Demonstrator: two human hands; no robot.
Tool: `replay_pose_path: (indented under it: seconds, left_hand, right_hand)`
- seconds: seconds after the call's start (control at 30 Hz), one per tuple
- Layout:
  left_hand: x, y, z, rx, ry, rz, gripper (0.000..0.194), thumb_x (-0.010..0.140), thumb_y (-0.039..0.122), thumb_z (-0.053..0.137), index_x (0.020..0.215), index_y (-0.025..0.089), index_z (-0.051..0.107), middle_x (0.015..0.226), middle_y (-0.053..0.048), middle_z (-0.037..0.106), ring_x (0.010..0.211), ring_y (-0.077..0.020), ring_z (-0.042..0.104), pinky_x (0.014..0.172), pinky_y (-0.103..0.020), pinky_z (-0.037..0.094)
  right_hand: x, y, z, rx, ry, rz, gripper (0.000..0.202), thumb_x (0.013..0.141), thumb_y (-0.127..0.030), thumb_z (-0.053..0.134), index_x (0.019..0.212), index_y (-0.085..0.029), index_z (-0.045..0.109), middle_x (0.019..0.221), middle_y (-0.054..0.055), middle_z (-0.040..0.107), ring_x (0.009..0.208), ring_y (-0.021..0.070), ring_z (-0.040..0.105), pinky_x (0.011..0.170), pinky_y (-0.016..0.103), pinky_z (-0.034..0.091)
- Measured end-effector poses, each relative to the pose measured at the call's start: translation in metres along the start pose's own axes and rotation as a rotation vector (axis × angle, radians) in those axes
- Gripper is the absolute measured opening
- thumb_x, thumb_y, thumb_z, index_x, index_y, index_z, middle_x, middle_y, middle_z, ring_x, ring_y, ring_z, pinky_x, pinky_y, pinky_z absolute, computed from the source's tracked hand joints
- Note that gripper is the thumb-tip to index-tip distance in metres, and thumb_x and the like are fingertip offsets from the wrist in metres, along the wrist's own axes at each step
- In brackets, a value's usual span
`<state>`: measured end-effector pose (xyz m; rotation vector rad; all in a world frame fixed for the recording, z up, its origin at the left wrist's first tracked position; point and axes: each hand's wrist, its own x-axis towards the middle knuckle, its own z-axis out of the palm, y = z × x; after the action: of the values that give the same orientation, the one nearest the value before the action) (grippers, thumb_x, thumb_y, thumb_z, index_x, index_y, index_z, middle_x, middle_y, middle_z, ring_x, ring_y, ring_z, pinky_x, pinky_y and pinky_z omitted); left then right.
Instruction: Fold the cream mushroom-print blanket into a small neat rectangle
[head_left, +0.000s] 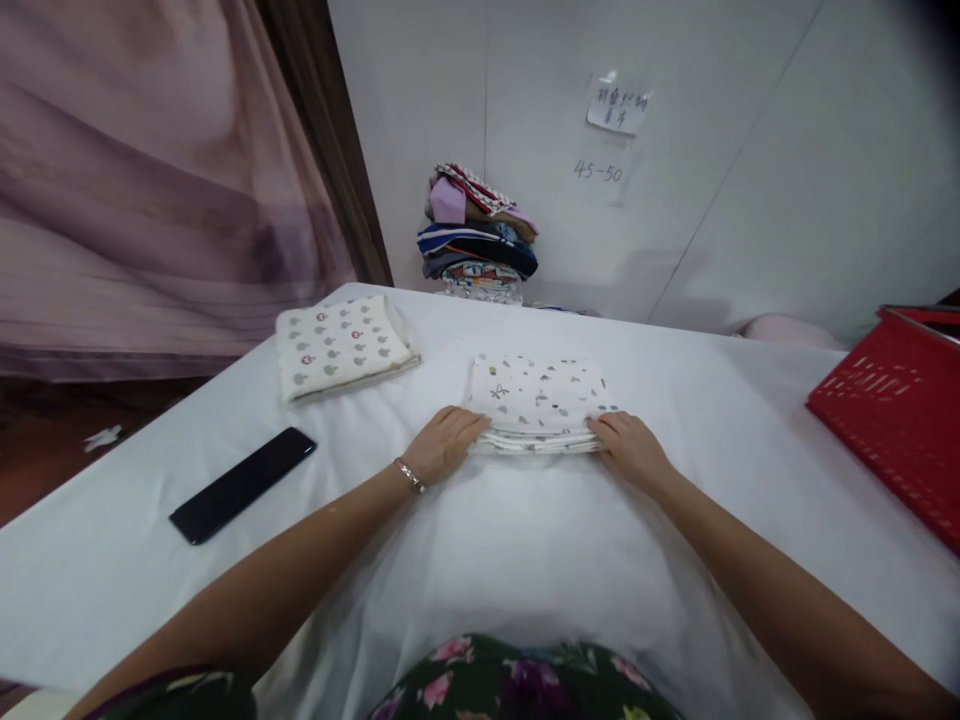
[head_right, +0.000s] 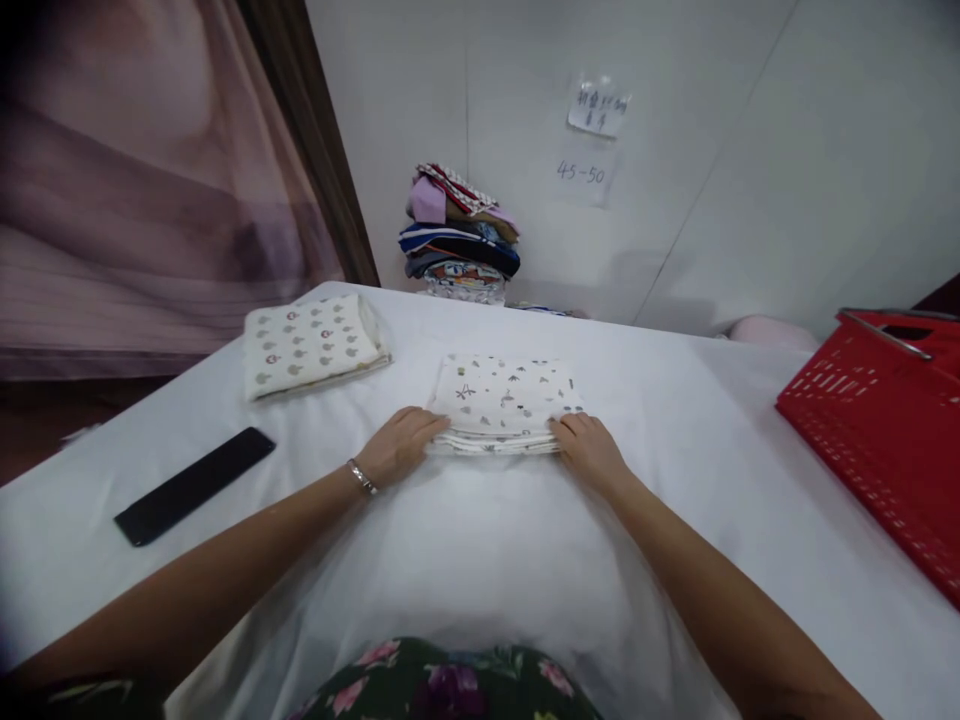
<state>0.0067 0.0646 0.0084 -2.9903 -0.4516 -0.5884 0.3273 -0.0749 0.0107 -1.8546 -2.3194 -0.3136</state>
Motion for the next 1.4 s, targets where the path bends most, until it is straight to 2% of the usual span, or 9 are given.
replay_pose_path:
  seconds: [0.17, 0.3, 0.43, 0.53, 0.67, 0.8, 1.03, 1.2, 1.4]
  left_hand:
    - [-0.003, 0.004, -0.012, -0.09, -0.047, -0.042, 0.055, 0.066, -0.001, 0.042, 0.118, 0.015, 0.052, 0.107, -0.012, 0.059, 0.103, -0.0218, 0.051, 0.091, -0.042, 0.041]
    - [-0.006, 0.007, -0.02, -0.228, -0.058, -0.116, 0.059, 0.064, 0.002, 0.045, 0.121, 0.018, 0.051, 0.115, -0.01, 0.056, 0.109, -0.022, 0.05, 0.094, -0.042, 0.04]
    - [0.004, 0.011, -0.024, -0.293, -0.003, -0.229, 0.035, 0.078, 0.02, 0.051, 0.112, 0.019, 0.057, 0.11, -0.008, 0.059, 0.104, -0.0209, 0.053, 0.093, -0.04, 0.04]
    - [0.015, 0.016, -0.018, -0.251, 0.017, -0.23, 0.025, 0.083, 0.028, 0.051, 0.105, 0.019, 0.061, 0.106, -0.009, 0.061, 0.1, -0.0206, 0.054, 0.091, -0.039, 0.039]
    - [0.025, 0.018, -0.011, -0.216, -0.054, -0.246, 0.021, 0.083, 0.029, 0.053, 0.098, 0.02, 0.064, 0.101, -0.007, 0.062, 0.097, -0.0209, 0.054, 0.088, -0.038, 0.039]
    - [0.028, 0.012, -0.011, -0.26, -0.084, -0.255, 0.021, 0.086, 0.031, 0.05, 0.091, 0.019, 0.066, 0.094, -0.006, 0.063, 0.089, -0.0183, 0.055, 0.083, -0.033, 0.04]
    - [0.031, 0.009, -0.009, -0.296, -0.048, -0.278, 0.027, 0.09, 0.031, 0.043, 0.082, 0.018, 0.065, 0.085, -0.005, 0.063, 0.082, -0.016, 0.055, 0.079, -0.03, 0.041]
    - [0.03, 0.013, -0.008, -0.181, -0.021, -0.225, 0.026, 0.091, 0.028, 0.04, 0.081, 0.017, 0.062, 0.084, -0.005, 0.062, 0.081, -0.0168, 0.053, 0.077, -0.032, 0.04]
    - [0.027, 0.016, -0.006, -0.07, 0.041, -0.191, 0.018, 0.09, 0.025, 0.043, 0.087, 0.018, 0.059, 0.086, -0.004, 0.062, 0.082, -0.0166, 0.054, 0.076, -0.032, 0.038]
  right_hand:
    - [-0.007, -0.001, -0.004, 0.15, 0.003, 0.001, 0.039, 0.079, -0.012, 0.046, 0.117, -0.017, 0.055, 0.112, 0.013, 0.057, 0.101, 0.0261, 0.05, 0.085, 0.04, 0.041]
    - [-0.015, 0.006, -0.01, 0.452, -0.03, 0.061, 0.04, 0.079, -0.026, 0.053, 0.119, -0.022, 0.054, 0.118, 0.01, 0.055, 0.107, 0.0251, 0.05, 0.09, 0.041, 0.042]
    - [-0.013, 0.01, -0.014, 0.686, 0.051, 0.231, 0.027, 0.083, -0.036, 0.051, 0.105, -0.025, 0.061, 0.113, 0.007, 0.058, 0.105, 0.0232, 0.053, 0.089, 0.04, 0.045]
    - [-0.005, 0.004, -0.012, 0.66, 0.078, 0.225, 0.025, 0.083, -0.038, 0.052, 0.1, -0.024, 0.064, 0.11, 0.007, 0.06, 0.105, 0.0235, 0.053, 0.092, 0.042, 0.043]
    - [0.004, -0.005, -0.01, 0.578, 0.027, 0.121, 0.026, 0.083, -0.037, 0.053, 0.102, -0.024, 0.065, 0.109, 0.008, 0.061, 0.104, 0.0247, 0.053, 0.092, 0.043, 0.042]
    - [0.006, -0.007, -0.009, 0.596, 0.02, 0.153, 0.027, 0.086, -0.036, 0.047, 0.099, -0.024, 0.067, 0.106, 0.007, 0.062, 0.101, 0.0238, 0.054, 0.09, 0.042, 0.042]
    - [0.006, -0.007, -0.007, 0.622, 0.06, 0.18, 0.026, 0.087, -0.036, 0.046, 0.094, -0.024, 0.067, 0.102, 0.006, 0.063, 0.098, 0.0222, 0.055, 0.088, 0.039, 0.043]
    - [0.007, -0.01, -0.001, 0.545, 0.117, 0.109, 0.022, 0.085, -0.034, 0.05, 0.095, -0.023, 0.066, 0.1, 0.006, 0.063, 0.096, 0.0226, 0.054, 0.086, 0.039, 0.043]
    - [0.013, -0.013, -0.001, 0.577, 0.132, 0.18, 0.021, 0.087, -0.029, 0.046, 0.081, -0.022, 0.065, 0.089, 0.005, 0.063, 0.085, 0.0196, 0.056, 0.076, 0.034, 0.045]
